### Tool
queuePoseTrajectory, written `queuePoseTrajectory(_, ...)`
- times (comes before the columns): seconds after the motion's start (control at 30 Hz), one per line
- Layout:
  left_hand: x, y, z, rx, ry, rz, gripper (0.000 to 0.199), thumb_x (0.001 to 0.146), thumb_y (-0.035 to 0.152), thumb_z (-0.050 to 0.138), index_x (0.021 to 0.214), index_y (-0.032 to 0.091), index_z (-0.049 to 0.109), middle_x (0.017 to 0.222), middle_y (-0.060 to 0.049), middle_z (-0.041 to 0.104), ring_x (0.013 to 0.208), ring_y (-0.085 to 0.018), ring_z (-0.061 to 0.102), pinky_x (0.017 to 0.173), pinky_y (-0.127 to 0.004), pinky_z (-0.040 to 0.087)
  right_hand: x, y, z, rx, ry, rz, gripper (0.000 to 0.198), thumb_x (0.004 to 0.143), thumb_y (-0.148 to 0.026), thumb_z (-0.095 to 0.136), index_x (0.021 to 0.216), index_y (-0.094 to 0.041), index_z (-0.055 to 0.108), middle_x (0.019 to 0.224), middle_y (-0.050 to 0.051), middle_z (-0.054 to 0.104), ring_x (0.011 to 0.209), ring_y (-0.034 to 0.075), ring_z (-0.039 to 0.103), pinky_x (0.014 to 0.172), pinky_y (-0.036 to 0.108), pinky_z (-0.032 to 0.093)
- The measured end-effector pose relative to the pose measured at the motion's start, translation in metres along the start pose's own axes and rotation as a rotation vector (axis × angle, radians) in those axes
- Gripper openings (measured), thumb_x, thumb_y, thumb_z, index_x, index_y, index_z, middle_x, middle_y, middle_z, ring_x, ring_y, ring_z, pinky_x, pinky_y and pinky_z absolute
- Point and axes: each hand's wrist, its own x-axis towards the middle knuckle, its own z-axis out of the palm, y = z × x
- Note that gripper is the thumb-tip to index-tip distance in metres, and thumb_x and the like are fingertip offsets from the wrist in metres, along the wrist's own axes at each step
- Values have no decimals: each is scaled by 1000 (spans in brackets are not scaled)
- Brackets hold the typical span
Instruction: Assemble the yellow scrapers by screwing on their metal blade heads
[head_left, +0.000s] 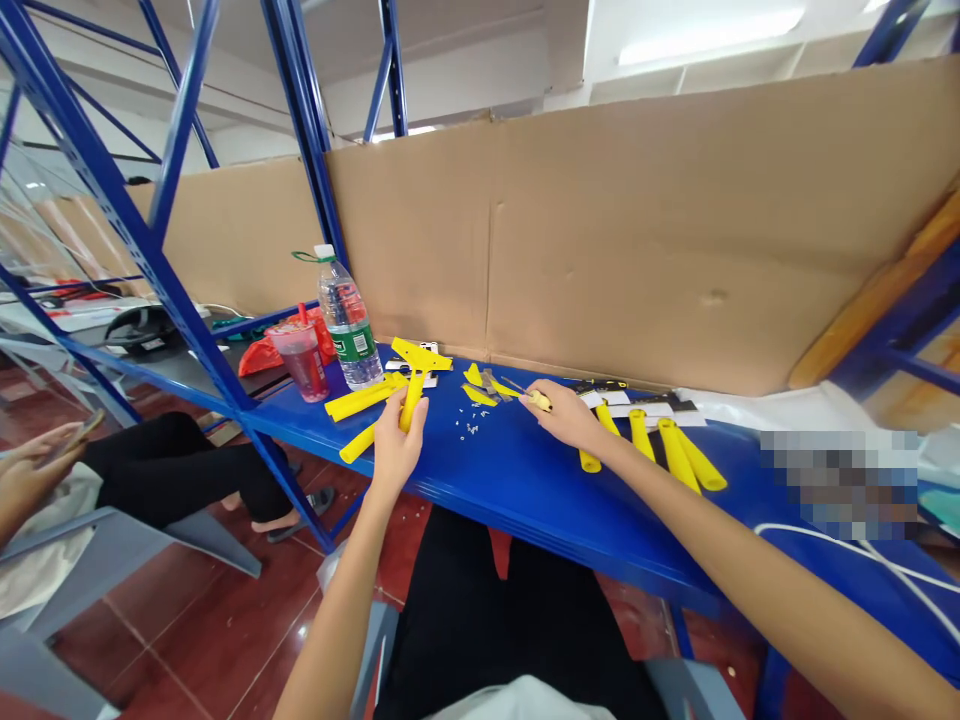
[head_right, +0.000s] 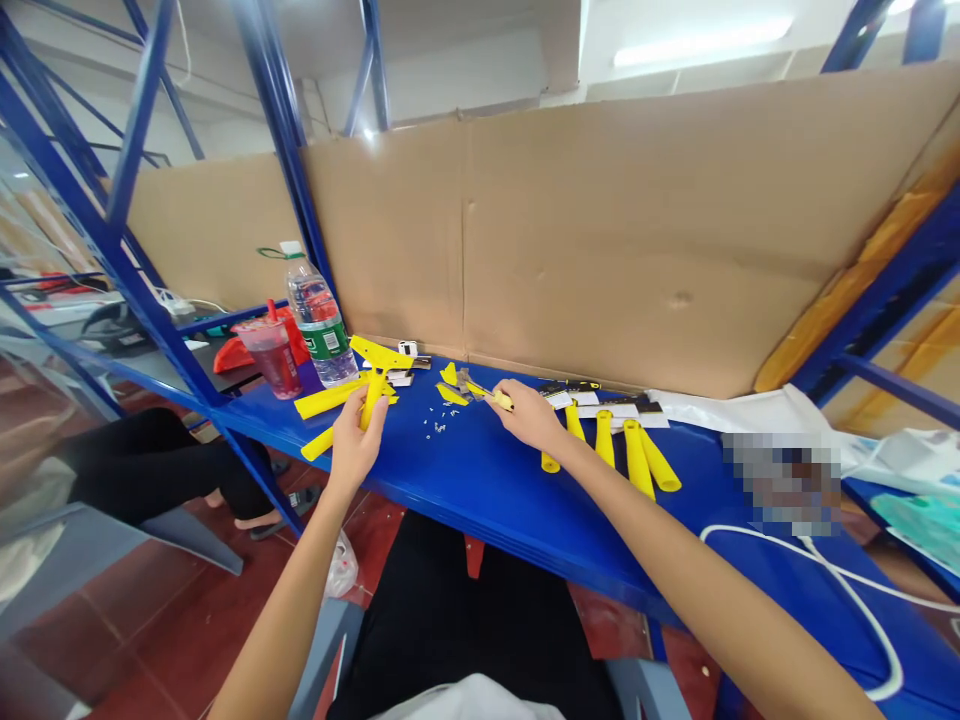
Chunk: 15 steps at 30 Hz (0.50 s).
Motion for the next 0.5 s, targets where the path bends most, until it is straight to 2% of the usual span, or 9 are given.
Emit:
queuePoseTrajectory(0.07, 1, 1, 0, 40, 14, 7, 48, 106, 60, 63, 129, 18, 68, 120, -14, 78, 107, -30, 75, 96, -42, 57, 26, 2, 1, -12, -35, 10, 22, 109, -38, 56, 108, -20, 68, 122, 13, 79, 107, 26, 72, 86, 31, 46)
queuePoseTrajectory(0.13, 1, 2, 0, 38, 6, -18, 49, 106, 59, 62, 130, 18, 67, 120, -15, 78, 107, -31, 75, 95, -43, 57, 55, 3, 5, -22, -74, 26, 21, 107, -36, 59, 102, -19, 69, 120, 14, 80, 109, 27, 72, 86, 30, 46)
queuePoseTrajectory(0.23, 0, 2, 0, 6, -17, -65, 47, 106, 58, 61, 131, 18, 67, 114, -13, 78, 99, -30, 75, 89, -41, 57, 95, 3, 17, -19, -186, 94, 30, 106, -44, 62, 93, -19, 69, 95, 12, 81, 83, 23, 73, 73, 29, 47)
queuePoseTrajectory(0.33, -1, 2, -1, -15, -44, -84, 43, 107, 56, 61, 129, 19, 67, 109, -11, 78, 93, -27, 73, 86, -38, 55, 121, 1, 36, -7, -294, 181, 37, 99, -53, 72, 87, -18, 67, 65, 5, 70, 57, 20, 64, 58, 29, 43)
queuePoseTrajectory(0.43, -2, 4, -1, -7, -56, -71, 40, 107, 53, 61, 127, 19, 68, 111, -10, 77, 94, -26, 73, 88, -37, 54, 134, 2, 50, 12, -329, 235, 35, 89, -47, 85, 84, -19, 64, 54, -1, 60, 49, 17, 58, 51, 27, 40)
queuePoseTrajectory(0.5, -2, 5, -1, 4, -67, -53, 38, 108, 52, 61, 127, 19, 68, 112, -10, 78, 96, -26, 73, 90, -36, 53, 136, 5, 51, 47, -336, 253, 31, 88, -42, 85, 84, -20, 63, 54, -4, 57, 47, 15, 55, 48, 27, 38)
